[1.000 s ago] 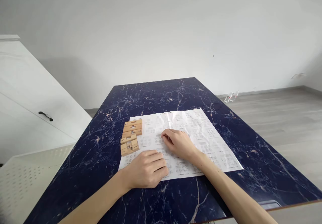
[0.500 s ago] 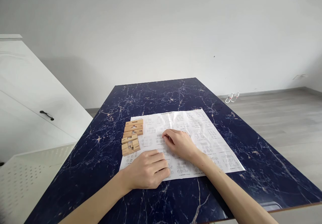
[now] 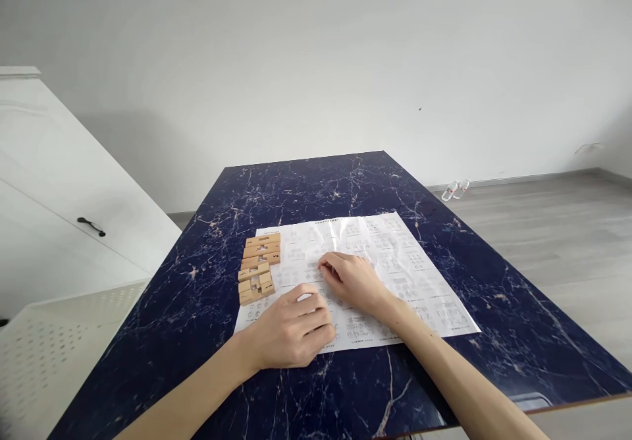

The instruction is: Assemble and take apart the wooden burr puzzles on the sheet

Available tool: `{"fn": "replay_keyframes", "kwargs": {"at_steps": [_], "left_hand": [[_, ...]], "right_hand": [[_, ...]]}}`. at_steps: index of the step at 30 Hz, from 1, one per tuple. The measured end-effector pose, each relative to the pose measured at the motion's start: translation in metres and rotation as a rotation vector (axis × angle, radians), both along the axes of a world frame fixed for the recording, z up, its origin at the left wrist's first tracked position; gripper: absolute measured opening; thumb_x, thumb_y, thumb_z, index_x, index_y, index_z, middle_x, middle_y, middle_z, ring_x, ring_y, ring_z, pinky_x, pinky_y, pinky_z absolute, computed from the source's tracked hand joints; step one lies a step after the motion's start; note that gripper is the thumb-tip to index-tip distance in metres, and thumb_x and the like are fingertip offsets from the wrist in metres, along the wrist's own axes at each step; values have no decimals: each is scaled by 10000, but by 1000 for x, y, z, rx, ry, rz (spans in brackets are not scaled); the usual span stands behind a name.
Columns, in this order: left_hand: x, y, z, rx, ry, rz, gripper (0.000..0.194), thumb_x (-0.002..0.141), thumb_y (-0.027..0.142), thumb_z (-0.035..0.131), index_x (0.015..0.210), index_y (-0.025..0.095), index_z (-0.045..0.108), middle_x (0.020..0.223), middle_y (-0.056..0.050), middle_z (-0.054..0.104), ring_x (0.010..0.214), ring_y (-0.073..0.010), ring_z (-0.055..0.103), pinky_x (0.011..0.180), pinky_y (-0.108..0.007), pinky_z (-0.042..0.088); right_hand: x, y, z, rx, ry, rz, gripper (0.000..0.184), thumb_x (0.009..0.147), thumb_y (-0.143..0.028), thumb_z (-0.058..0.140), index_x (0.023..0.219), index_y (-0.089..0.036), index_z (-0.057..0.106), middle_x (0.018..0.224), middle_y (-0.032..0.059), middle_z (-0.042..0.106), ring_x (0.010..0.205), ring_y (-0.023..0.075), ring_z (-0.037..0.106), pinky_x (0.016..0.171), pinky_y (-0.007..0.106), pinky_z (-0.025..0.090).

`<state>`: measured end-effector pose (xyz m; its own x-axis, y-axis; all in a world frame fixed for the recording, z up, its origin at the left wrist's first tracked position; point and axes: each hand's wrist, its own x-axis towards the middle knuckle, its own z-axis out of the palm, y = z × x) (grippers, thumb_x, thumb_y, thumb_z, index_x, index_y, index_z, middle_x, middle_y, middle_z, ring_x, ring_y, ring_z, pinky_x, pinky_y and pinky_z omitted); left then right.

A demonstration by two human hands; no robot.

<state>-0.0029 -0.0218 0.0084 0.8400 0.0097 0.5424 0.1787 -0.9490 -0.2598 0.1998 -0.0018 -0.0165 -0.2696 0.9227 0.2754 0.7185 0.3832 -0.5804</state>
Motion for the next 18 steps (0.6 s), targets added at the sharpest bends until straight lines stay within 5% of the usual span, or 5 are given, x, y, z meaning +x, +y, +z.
{"fn": "replay_keyframes", "kwargs": {"at_steps": [18], "left_hand": [[1,-1,4,-24,-82,-29,316,955,46,556,667,175,542,674,6,550,675,-147,465,642,-309,370]], "right_hand": [[1,-1,1,-2,1,15,168,1023,-157,508,987,-230,655,919,30,772,757,198,690,677,313,475]]}}
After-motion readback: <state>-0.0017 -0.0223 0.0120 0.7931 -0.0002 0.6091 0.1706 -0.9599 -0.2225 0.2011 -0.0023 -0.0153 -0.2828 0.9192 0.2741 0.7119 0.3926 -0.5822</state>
